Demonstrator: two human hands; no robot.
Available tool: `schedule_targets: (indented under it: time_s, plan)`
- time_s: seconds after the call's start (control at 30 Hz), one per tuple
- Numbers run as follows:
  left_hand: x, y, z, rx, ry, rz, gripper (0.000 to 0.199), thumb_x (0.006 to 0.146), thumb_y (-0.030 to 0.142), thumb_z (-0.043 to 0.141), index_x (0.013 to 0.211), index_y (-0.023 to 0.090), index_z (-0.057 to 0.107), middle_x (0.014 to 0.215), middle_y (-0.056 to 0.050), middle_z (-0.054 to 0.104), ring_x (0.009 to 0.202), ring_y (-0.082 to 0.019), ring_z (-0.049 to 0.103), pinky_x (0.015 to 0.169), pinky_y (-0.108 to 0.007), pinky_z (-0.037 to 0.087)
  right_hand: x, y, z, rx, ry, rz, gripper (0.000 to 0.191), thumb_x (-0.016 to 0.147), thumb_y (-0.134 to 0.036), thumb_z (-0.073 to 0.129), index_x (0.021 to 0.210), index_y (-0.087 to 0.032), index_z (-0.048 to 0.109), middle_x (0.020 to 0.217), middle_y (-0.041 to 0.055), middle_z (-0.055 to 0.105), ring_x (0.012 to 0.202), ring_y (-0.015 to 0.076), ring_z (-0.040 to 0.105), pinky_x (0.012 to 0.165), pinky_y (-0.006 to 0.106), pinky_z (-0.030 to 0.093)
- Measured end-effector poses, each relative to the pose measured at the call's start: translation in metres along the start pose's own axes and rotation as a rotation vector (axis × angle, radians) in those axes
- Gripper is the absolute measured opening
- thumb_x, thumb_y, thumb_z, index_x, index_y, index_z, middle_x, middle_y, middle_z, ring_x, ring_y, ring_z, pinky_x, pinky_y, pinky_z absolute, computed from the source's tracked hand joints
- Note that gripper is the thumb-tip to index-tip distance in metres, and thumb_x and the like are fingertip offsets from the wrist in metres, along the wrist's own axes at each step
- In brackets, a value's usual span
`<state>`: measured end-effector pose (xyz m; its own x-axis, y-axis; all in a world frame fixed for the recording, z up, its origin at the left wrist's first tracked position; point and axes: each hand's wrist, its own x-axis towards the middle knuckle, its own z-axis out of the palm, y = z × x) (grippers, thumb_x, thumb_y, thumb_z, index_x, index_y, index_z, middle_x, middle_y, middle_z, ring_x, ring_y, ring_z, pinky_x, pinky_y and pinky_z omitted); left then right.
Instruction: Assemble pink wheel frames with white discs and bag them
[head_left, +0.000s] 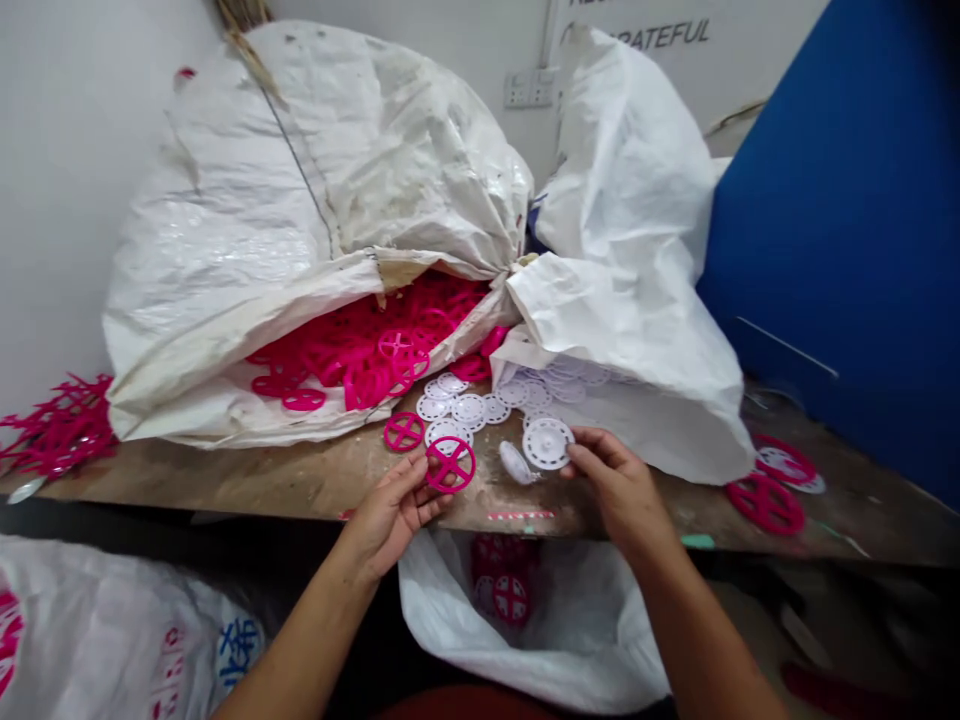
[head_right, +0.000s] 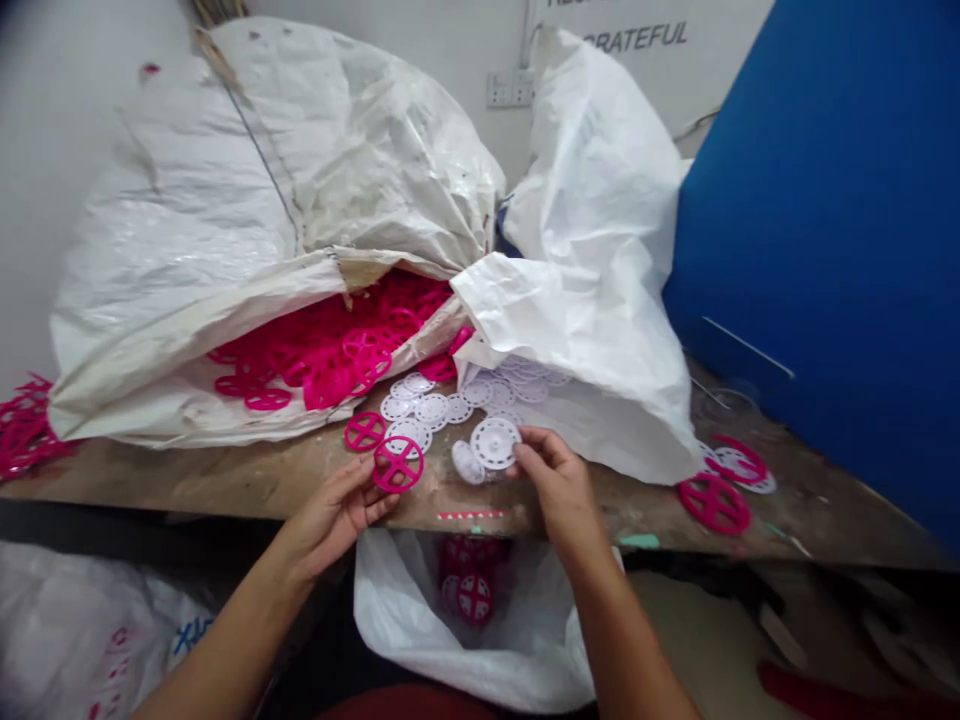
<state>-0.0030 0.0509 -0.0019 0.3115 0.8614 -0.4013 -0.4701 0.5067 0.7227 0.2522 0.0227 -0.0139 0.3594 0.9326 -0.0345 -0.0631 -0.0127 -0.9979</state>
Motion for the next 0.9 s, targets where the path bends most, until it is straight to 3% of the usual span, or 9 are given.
schedule_targets:
  time_s: [0.13,0.33,0.4,0.53,0.67,0.77,0.83,0.9]
  plan:
    - [-0.005,-0.026,0.032,0.073,-0.043,-0.003,0.023,0.079,0.021,0.067,0.099,0.017,0.057,0.095,-0.006,0.068,0.079,-0.016,0.066,0.073,-0.03,0.056,-0.036,-0.003,0.019,-0.013,-0.091,-0.05,0.027,0.081,-0.035,0.061,0.103,-0.02,0.061,0.082,0.0009,0.061,0.061,0.0113,0.056,0.06,0.024,0.046]
    - [-0.012,-0.047,0.053,0.375,-0.084,0.217,0.034,0.082,0.036,0.062,0.111,0.019,0.059,0.108,-0.007,0.066,0.089,-0.02,0.064,0.073,-0.028,0.053,-0.054,0.002,0.023,-0.393,-0.09,-0.447,0.023,0.087,-0.023,0.052,0.105,-0.024,0.067,0.095,0.0054,0.06,0.089,0.0175,0.058,0.077,0.029,0.047]
    - [-0.015,-0.049,0.052,0.495,-0.085,0.29,0.031,0.083,0.035,0.06,0.11,0.02,0.063,0.11,-0.007,0.065,0.097,-0.022,0.062,0.08,-0.029,0.051,-0.054,0.004,0.021,-0.393,-0.109,-0.451,0.022,0.088,-0.023,0.052,0.104,-0.024,0.067,0.097,0.0058,0.061,0.092,0.0179,0.059,0.081,0.03,0.048]
    - [-0.018,-0.05,0.049,0.66,-0.051,0.431,0.023,0.081,0.031,0.061,0.1,0.019,0.069,0.107,-0.007,0.067,0.106,-0.023,0.058,0.092,-0.027,0.043,-0.054,0.007,0.019,-0.378,-0.211,-0.31,0.021,0.089,-0.026,0.051,0.104,-0.022,0.066,0.092,0.005,0.065,0.087,0.0186,0.062,0.078,0.031,0.05]
    - [-0.015,-0.053,0.048,0.461,-0.096,0.236,0.031,0.08,0.037,0.063,0.105,0.018,0.064,0.101,-0.008,0.068,0.09,-0.022,0.063,0.077,-0.029,0.05,-0.059,0.006,0.016,-0.435,-0.152,-0.372,0.028,0.09,-0.026,0.05,0.115,-0.023,0.061,0.101,0.0068,0.064,0.091,0.0189,0.063,0.08,0.032,0.051]
    - [-0.013,-0.05,0.046,0.267,-0.092,0.084,0.037,0.078,0.039,0.065,0.107,0.018,0.056,0.095,-0.008,0.068,0.081,-0.019,0.065,0.067,-0.028,0.052,-0.064,0.002,0.011,-0.609,-0.235,-0.573,0.037,0.087,-0.025,0.055,0.124,-0.025,0.056,0.121,0.0103,0.058,0.104,0.0219,0.059,0.086,0.036,0.05]
    - [-0.013,-0.047,0.044,0.23,-0.086,0.052,0.038,0.076,0.035,0.069,0.106,0.017,0.053,0.092,-0.007,0.068,0.077,-0.018,0.065,0.064,-0.026,0.053,-0.066,0.001,0.009,-0.754,-0.309,-0.704,0.043,0.086,-0.023,0.057,0.128,-0.025,0.053,0.128,0.0112,0.054,0.111,0.0249,0.056,0.088,0.04,0.049]
    - [-0.013,-0.045,0.042,0.239,-0.07,0.032,0.039,0.074,0.032,0.072,0.104,0.017,0.053,0.089,-0.006,0.068,0.072,-0.015,0.064,0.06,-0.022,0.052,-0.066,0.002,0.008,-0.848,-0.305,-0.778,0.042,0.086,-0.02,0.055,0.128,-0.024,0.053,0.129,0.0118,0.055,0.11,0.0255,0.057,0.085,0.041,0.05]
